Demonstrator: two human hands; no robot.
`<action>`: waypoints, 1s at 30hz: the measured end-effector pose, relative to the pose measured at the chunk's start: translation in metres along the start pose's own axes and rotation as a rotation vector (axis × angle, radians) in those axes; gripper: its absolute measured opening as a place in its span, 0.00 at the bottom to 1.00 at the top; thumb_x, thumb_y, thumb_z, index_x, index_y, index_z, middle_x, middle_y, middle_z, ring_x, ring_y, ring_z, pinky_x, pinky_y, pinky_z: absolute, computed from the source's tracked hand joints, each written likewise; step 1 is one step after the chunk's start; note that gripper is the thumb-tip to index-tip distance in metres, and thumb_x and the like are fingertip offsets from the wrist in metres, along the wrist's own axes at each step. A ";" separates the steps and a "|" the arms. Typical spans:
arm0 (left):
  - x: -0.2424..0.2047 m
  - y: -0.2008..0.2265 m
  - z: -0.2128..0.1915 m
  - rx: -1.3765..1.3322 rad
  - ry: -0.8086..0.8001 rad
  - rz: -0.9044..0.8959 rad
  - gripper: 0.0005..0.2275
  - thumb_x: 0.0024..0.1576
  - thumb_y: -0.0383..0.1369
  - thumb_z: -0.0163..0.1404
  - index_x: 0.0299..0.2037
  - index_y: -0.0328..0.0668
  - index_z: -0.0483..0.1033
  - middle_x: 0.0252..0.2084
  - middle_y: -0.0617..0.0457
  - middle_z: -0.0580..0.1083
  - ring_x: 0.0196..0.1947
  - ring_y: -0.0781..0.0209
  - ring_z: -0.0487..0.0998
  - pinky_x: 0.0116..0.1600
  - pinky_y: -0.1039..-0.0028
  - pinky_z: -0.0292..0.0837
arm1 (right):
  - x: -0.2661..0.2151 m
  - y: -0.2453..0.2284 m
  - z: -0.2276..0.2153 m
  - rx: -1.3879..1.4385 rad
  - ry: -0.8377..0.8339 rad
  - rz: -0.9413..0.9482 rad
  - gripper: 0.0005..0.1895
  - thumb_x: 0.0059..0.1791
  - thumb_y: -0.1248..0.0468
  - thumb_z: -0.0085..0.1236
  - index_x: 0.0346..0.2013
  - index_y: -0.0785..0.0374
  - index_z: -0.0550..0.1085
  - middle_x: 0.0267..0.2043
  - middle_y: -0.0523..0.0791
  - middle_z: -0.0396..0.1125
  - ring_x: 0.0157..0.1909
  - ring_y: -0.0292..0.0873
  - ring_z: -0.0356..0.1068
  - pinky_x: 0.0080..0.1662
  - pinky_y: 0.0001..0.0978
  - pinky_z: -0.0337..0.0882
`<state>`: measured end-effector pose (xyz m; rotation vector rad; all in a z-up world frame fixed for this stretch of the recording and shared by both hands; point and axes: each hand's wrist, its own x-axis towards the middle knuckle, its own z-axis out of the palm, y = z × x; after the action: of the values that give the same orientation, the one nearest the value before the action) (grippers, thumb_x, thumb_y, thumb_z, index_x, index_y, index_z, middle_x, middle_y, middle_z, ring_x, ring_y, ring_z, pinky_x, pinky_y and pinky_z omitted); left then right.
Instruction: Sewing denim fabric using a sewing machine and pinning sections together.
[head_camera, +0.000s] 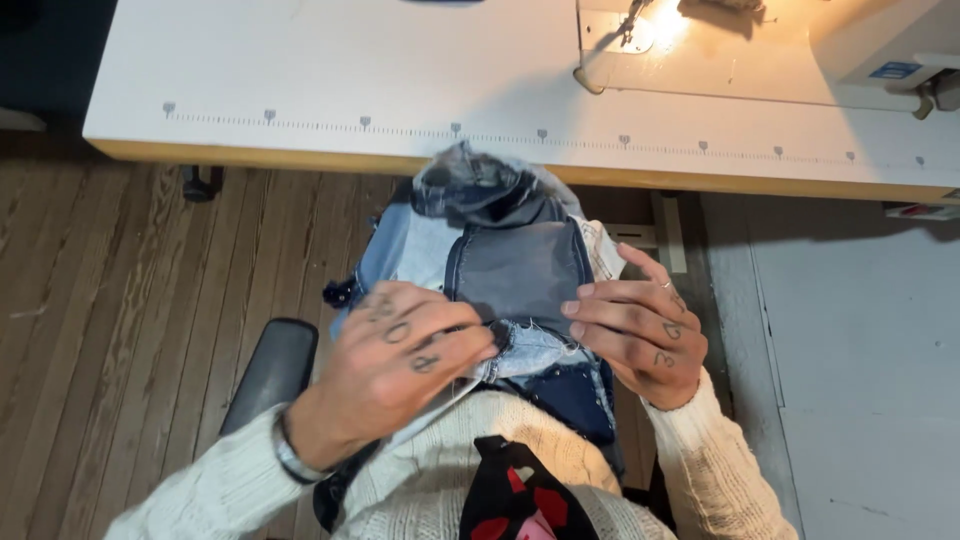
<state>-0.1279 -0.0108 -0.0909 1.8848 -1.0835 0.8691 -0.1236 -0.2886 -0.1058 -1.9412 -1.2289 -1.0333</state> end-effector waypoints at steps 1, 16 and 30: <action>0.001 0.010 0.004 0.036 -0.026 -0.012 0.03 0.62 0.32 0.57 0.38 0.46 0.83 0.38 0.53 0.80 0.34 0.55 0.79 0.43 0.66 0.77 | 0.004 -0.007 -0.001 -0.021 0.002 0.017 0.07 0.52 0.72 0.59 0.35 0.60 0.83 0.38 0.47 0.78 0.41 0.52 0.77 0.57 0.75 0.73; 0.035 0.038 -0.020 -0.497 -0.058 -0.453 0.11 0.70 0.33 0.32 0.38 0.38 0.65 0.50 0.45 0.68 0.55 0.50 0.72 0.67 0.55 0.72 | -0.024 -0.010 -0.015 0.071 -0.268 0.298 0.03 0.52 0.60 0.57 0.40 0.51 0.73 0.40 0.35 0.71 0.54 0.40 0.69 0.79 0.62 0.45; 0.032 0.047 -0.090 -0.363 -0.528 -0.665 0.04 0.61 0.29 0.49 0.39 0.44 0.78 0.30 0.58 0.75 0.17 0.70 0.67 0.21 0.77 0.62 | -0.044 -0.040 -0.024 0.012 -0.358 0.280 0.04 0.47 0.67 0.60 0.30 0.54 0.75 0.31 0.36 0.68 0.39 0.38 0.67 0.74 0.63 0.52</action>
<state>-0.1728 0.0400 -0.0095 1.9997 -0.7388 -0.2007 -0.1793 -0.3126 -0.1277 -2.2762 -1.0949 -0.5510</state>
